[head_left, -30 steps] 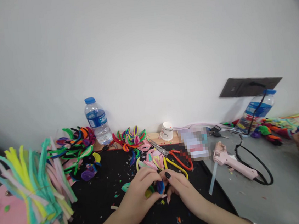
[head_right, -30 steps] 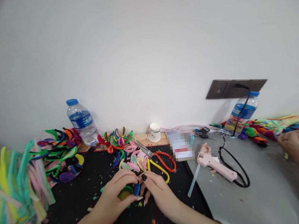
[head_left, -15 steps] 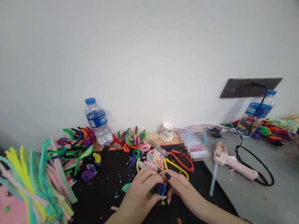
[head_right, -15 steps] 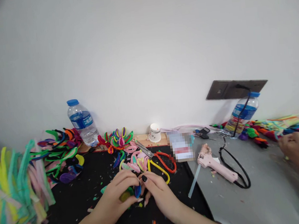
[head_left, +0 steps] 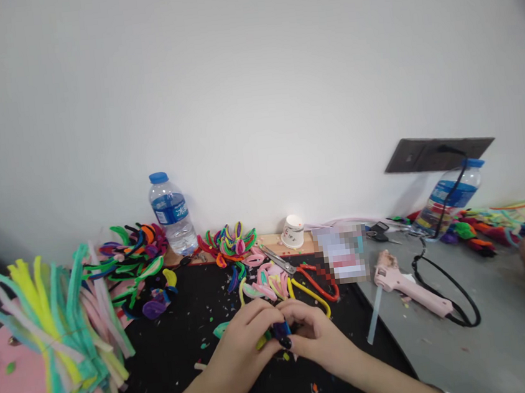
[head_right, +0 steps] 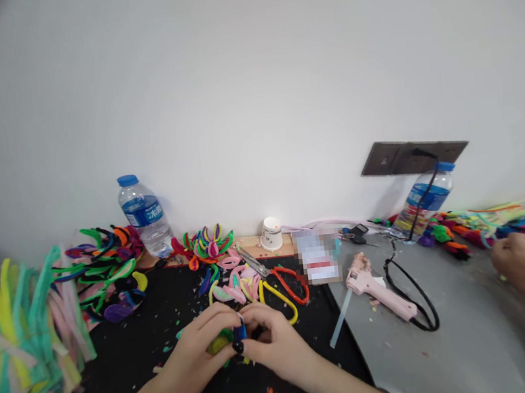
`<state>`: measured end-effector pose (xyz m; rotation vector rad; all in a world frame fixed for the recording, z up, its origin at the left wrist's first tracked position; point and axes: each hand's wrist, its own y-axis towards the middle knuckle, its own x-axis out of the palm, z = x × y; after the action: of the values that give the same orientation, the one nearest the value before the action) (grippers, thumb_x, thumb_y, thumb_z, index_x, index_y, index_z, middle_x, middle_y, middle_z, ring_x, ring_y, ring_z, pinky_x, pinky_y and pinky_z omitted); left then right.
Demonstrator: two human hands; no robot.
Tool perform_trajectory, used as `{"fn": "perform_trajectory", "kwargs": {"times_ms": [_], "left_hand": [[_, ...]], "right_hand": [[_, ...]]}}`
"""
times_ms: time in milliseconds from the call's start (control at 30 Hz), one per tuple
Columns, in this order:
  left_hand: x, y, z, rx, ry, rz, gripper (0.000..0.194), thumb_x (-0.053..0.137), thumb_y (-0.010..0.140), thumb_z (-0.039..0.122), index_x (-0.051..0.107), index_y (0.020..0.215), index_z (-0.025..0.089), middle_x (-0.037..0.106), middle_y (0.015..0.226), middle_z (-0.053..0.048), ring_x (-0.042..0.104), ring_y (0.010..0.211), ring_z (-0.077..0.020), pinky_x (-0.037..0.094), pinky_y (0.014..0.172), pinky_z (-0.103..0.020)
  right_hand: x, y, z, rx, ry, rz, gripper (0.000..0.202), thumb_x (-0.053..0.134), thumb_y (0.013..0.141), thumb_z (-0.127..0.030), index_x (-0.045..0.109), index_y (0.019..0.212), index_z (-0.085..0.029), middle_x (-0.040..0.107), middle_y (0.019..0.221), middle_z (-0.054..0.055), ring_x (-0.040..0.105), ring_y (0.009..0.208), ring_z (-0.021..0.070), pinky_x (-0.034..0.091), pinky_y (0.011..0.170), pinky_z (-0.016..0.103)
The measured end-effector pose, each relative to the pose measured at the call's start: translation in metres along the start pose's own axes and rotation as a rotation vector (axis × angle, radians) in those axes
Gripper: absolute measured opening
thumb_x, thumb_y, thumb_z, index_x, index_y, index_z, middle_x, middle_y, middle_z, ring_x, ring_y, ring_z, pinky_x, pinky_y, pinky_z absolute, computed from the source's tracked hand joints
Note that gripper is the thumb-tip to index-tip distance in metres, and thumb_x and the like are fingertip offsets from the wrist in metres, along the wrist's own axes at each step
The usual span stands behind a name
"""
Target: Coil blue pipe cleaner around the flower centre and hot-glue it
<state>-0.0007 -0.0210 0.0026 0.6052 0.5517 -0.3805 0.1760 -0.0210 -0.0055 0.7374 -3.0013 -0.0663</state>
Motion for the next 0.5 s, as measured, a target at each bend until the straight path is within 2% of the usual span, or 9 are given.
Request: {"fn": "perform_trajectory", "kwargs": {"times_ms": [133,267,500], "left_hand": [[0.0008,-0.0016,-0.0015,-0.02,-0.011,-0.005,0.034,0.05,0.069,-0.007,0.056,0.088,0.022,0.057,0.088,-0.001,0.055,0.083,-0.0141,0.045,0.075,-0.024],[0.0022,-0.0028,-0.0027,-0.026,-0.013,-0.026,0.032,0.051,0.07,-0.005,0.056,0.088,0.021,0.057,0.087,-0.001,0.055,0.082,-0.0144,0.044,0.074,-0.024],[0.0025,-0.0011,-0.0042,-0.013,-0.007,-0.022,0.032,0.051,0.069,-0.005,0.056,0.087,0.021,0.057,0.086,-0.001,0.055,0.079,-0.0138,0.045,0.072,-0.023]], "right_hand": [[-0.0016,-0.0002,0.0065,-0.019,-0.04,0.013,0.028,0.075,0.066,-0.029,0.064,0.088,-0.016,0.052,0.098,0.005,0.053,0.081,0.0151,0.046,0.063,0.022],[-0.0011,0.0013,0.0081,-0.013,-0.048,0.037,0.02,0.075,0.066,-0.026,0.063,0.078,-0.015,0.052,0.099,0.006,0.054,0.083,0.0161,0.047,0.067,0.025],[0.0013,0.0012,0.0048,-0.026,-0.098,0.073,0.018,0.075,0.065,-0.024,0.06,0.069,-0.015,0.054,0.096,0.006,0.055,0.085,0.0179,0.047,0.068,0.025]]}}
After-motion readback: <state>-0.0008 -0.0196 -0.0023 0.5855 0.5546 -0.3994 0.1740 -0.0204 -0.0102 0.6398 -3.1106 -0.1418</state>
